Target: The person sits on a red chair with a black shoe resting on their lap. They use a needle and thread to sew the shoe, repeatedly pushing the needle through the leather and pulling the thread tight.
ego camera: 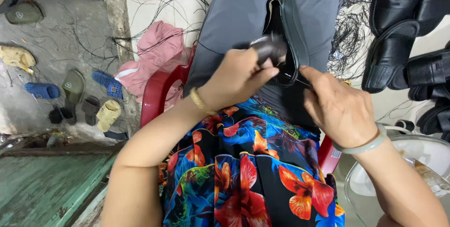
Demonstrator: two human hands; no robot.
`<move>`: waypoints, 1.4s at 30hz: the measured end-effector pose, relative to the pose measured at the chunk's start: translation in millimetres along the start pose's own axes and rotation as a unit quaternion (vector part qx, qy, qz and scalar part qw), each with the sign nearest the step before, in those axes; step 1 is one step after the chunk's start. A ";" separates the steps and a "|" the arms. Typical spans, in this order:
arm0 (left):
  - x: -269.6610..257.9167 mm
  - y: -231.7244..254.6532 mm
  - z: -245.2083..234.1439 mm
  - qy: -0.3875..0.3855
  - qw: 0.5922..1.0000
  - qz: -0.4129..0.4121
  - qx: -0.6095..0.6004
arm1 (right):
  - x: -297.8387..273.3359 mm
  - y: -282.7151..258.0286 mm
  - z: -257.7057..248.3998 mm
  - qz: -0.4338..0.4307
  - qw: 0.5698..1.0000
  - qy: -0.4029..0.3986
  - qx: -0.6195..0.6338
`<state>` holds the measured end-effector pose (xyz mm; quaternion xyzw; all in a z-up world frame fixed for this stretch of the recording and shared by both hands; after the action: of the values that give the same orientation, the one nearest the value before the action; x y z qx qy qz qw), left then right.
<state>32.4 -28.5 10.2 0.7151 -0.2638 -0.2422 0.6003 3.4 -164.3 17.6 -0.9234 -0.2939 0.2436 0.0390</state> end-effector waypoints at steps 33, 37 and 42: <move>-21.5 -9.4 -71.4 0.258 0.818 -0.076 0.509 | -29.4 17.3 -14.7 -0.011 0.951 0.153 0.267; -24.4 -19.7 -32.1 0.196 0.934 -0.082 0.288 | -8.2 14.9 5.0 -0.012 0.921 0.135 0.364; -20.4 30.9 0.8 0.099 0.984 0.099 0.110 | 3.0 17.8 37.1 -0.053 0.614 0.163 0.770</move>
<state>14.1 -19.8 41.1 0.7677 -0.2973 -0.0788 0.5622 -2.7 -180.0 -20.2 -0.5611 -0.0358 0.2232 0.7963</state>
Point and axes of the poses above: each hand's wrist, its own x-axis towards the middle knuckle, its own z-axis out of the palm, y = z × x, the point moved 9 cm from there along x, towards the middle knuckle, and after that the axes turned 14 degrees about -y, right-handed, at the moved point
